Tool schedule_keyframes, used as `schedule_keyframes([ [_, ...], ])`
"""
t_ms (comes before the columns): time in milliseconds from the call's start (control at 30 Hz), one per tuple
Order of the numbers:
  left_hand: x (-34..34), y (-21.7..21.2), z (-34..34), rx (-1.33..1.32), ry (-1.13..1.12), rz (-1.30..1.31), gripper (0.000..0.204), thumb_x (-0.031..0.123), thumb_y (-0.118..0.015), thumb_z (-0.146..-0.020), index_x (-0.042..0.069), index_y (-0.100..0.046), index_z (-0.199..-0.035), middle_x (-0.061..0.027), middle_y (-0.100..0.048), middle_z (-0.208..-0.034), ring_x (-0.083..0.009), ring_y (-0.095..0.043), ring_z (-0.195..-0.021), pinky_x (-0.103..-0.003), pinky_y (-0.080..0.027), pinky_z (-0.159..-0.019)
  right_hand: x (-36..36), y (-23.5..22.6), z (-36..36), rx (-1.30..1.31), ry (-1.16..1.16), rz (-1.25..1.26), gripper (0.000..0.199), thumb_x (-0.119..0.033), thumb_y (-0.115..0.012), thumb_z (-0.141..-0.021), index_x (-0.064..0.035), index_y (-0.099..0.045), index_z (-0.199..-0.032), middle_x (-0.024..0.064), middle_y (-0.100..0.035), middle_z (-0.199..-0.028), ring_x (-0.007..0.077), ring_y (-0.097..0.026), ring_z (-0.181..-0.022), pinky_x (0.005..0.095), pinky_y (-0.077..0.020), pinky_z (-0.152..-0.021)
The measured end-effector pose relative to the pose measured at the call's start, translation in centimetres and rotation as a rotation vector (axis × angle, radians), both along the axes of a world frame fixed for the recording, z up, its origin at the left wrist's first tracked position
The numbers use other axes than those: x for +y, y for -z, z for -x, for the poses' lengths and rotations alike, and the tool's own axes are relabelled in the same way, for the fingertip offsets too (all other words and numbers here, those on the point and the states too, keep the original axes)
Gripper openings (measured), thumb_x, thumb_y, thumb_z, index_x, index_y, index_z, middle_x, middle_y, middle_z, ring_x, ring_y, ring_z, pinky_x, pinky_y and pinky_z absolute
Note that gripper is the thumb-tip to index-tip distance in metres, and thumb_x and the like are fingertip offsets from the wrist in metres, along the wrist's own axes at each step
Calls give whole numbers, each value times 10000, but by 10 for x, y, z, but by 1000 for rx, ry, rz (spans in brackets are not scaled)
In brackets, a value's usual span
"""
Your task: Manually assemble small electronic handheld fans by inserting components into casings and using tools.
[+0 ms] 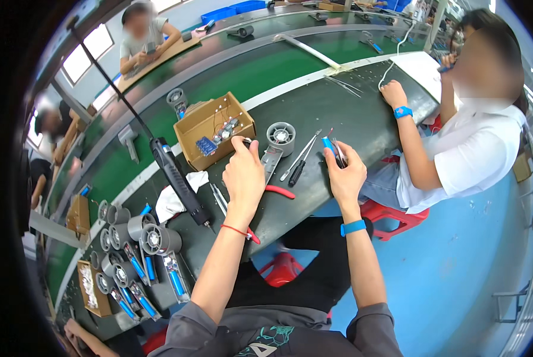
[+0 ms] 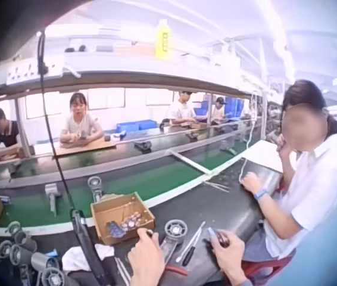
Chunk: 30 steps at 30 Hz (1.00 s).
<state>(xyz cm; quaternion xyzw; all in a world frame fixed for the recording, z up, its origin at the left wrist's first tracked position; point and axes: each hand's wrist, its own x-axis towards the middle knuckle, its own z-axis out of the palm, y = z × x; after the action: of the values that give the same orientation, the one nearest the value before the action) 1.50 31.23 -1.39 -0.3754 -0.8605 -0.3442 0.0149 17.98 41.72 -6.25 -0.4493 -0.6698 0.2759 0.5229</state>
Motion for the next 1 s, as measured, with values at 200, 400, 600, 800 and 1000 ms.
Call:
schedule_keyframes([
  [200,3,-4,12,-24,-66,-92,263,272,-464,-985,72,-447,-1156,-272,-649,-801,-467,-633,-786,-564,-483,-664,2,0,-8,102,-33,-50,385,-154,-774,-770,-44,-656,-1119,131,-681,-957,205,-666,-770,297,-530,-678],
  [400,-16,-62,-30,-210,104,-459,232,255,-459,-1021,59,-466,-1147,29,-442,-646,-60,-401,-555,-229,-334,-501,-7,-18,-47,208,-240,84,244,-107,-695,-851,-31,-663,-1081,116,-616,-947,178,-602,-802,281,-483,-679],
  [600,1,-165,-144,-484,625,99,168,144,-516,-962,72,-564,-1105,-55,-557,-769,-103,-509,-646,-250,-427,-583,-66,-65,-212,520,-498,623,264,-64,-656,-891,7,-593,-1137,-9,-556,-1020,27,-476,-798,198,-398,-669],
  [800,74,-197,-339,-867,1226,690,241,171,-545,-975,58,-509,-1184,-34,-591,-707,-77,-532,-634,-240,-424,-583,-57,-169,-414,685,-323,882,328,-74,-665,-896,4,-594,-1206,22,-611,-1106,60,-560,-918,220,-474,-801],
  [1000,175,-228,-511,-981,1595,776,280,139,-565,-961,71,-497,-1225,-83,-684,-808,-93,-615,-743,-262,-476,-672,-14,-227,-568,705,-247,1007,312,-71,-613,-928,-3,-572,-1229,23,-608,-1113,96,-578,-953,233,-461,-871],
])
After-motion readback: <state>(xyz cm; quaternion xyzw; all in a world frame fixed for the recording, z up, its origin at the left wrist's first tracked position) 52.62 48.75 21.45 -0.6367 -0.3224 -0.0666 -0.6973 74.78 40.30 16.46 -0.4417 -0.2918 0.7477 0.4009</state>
